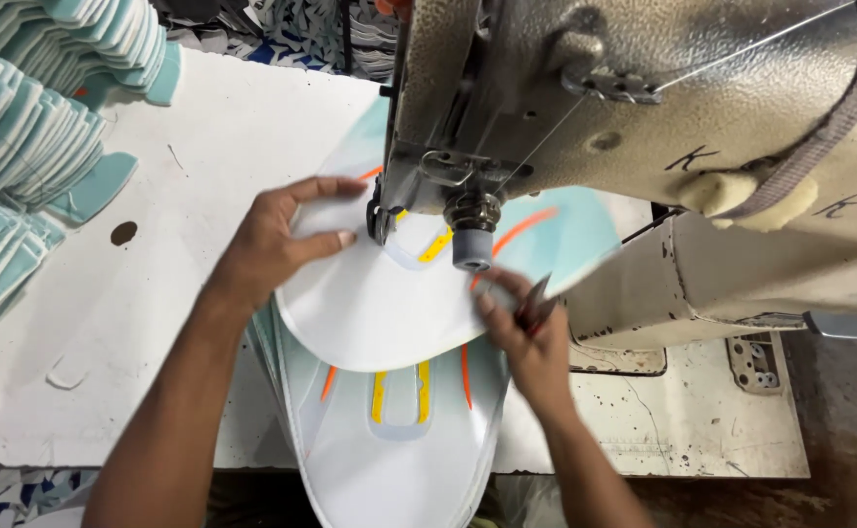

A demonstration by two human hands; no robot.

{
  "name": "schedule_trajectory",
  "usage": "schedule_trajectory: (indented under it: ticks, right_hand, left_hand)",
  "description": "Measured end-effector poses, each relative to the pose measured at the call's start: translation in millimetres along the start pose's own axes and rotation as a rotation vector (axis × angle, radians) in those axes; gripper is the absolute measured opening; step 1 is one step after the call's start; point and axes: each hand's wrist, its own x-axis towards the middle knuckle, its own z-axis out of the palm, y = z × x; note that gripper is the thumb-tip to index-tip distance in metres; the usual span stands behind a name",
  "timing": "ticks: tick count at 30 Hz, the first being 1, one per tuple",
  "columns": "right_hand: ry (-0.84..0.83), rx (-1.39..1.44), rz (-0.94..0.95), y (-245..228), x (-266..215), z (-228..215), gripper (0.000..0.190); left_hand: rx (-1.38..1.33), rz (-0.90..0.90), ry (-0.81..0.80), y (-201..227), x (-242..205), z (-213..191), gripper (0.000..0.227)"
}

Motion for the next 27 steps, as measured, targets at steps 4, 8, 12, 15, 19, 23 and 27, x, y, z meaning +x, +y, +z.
schedule_trajectory:
  ticks: [4, 8, 12, 15, 19, 23, 27]
  right_hand:
    - [-0.1, 0.098, -0.106, 1, -51, 34, 0.04]
    - [-0.11, 0.281, -0.169, -5, -68, 58, 0.04]
    - [-0.106, 0.217, 0.011, 3, -78, 67, 0.046]
    - [-0.202, 0.327, -0.149, -20, -93, 57, 0.044]
    - [-0.408, 0.065, -0.047, -14, -113, -3, 0.028]
    - [0.131, -0.089, -0.389, -38, -66, -47, 0.013]
    - [0.148, -0.313, -0.31, -75, 12, -54, 0.018]
  left_hand:
    - [0.029, 0.112, 0.049, 6, -14, -7, 0.065]
    - [0.318, 0.426, 0.338, -24, -71, 20, 0.072]
    - [-0.129, 0.18, 0.285, -54, -103, 64, 0.078]
    - [-0.004, 0.264, 0.318, -35, -105, 78, 0.056]
    - [-0.033, 0.155, 0.278, -24, -97, 61, 0.056]
    - [0.033, 0.243, 0.199, -18, -92, 51, 0.055]
    - [-0.029, 0.199, 0.154, -11, -84, 39, 0.054]
